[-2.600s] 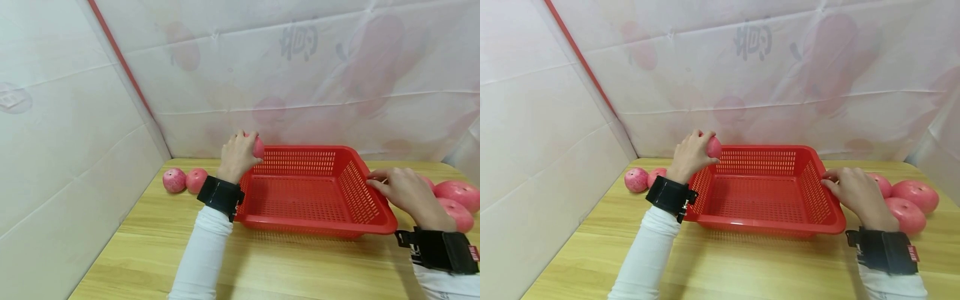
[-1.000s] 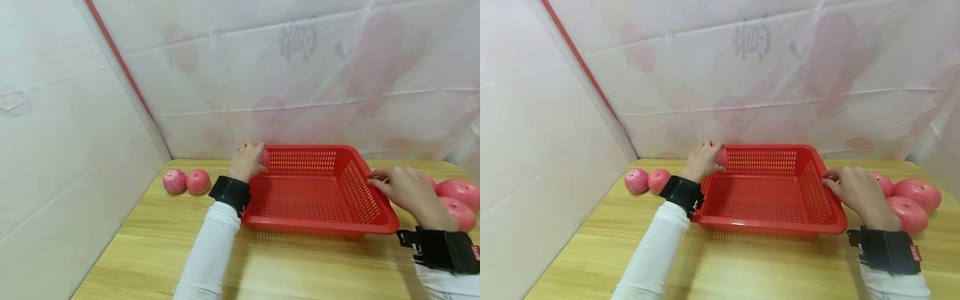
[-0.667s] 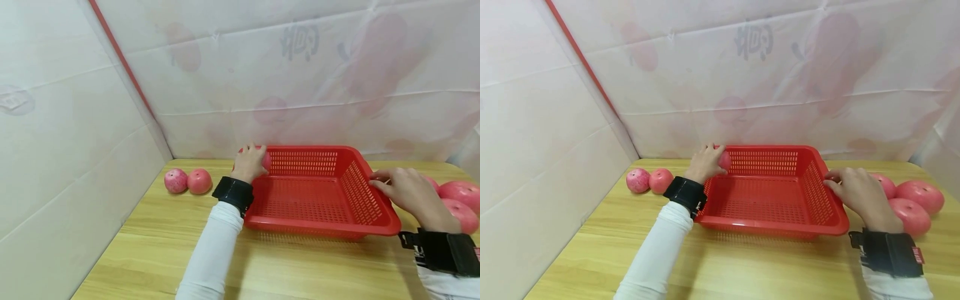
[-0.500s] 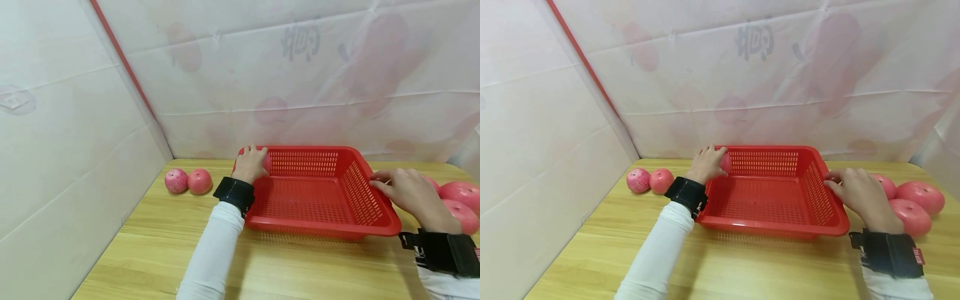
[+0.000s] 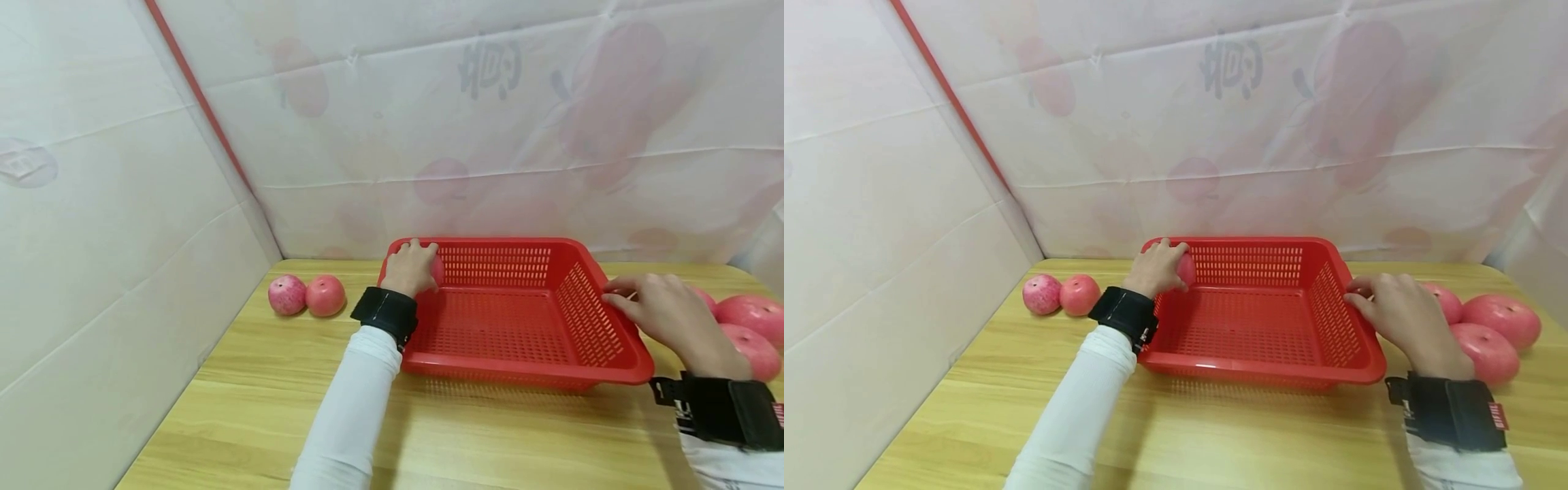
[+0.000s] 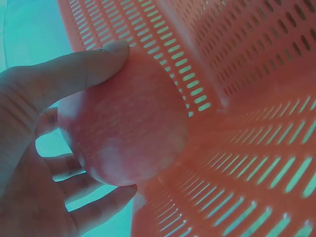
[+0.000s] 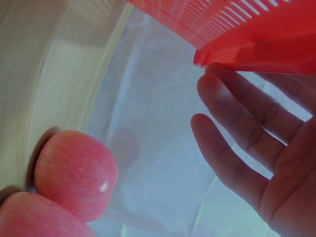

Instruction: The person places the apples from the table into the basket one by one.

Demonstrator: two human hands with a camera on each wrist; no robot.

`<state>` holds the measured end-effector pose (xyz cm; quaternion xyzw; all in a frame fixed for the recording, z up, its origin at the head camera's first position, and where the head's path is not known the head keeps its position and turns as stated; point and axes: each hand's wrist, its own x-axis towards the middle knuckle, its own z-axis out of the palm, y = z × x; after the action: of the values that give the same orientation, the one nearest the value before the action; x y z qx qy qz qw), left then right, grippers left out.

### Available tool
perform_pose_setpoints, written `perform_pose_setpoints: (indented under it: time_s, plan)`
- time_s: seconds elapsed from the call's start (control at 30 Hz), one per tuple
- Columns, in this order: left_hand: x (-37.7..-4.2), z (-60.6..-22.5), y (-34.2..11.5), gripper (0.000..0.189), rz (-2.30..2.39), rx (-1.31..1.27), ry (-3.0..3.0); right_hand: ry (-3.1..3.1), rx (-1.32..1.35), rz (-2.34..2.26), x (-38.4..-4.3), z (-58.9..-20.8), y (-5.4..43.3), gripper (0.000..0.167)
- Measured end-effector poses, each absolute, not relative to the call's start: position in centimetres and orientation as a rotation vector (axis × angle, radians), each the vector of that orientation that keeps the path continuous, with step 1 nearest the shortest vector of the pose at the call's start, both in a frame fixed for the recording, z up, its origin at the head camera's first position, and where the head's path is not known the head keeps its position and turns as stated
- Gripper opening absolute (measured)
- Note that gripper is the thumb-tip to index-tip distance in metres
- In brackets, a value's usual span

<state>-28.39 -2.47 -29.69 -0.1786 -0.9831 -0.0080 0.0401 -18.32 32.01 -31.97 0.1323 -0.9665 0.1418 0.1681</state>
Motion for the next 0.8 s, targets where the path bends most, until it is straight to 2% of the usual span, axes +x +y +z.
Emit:
perform_pose_setpoints:
  time_s: [0.6,0.8]
  plan:
    - [-28.83,-30.33,-2.29,0.076,-0.103,-0.542,-3.095,-2.777,0.362,0.413,-18.27,-31.73,31.97,0.019]
    - [-28.70,-30.54,-2.01,0.069,-0.070,-0.571,-3.117,-2.751,0.375,0.407,-18.37,-31.82,31.97,0.018]
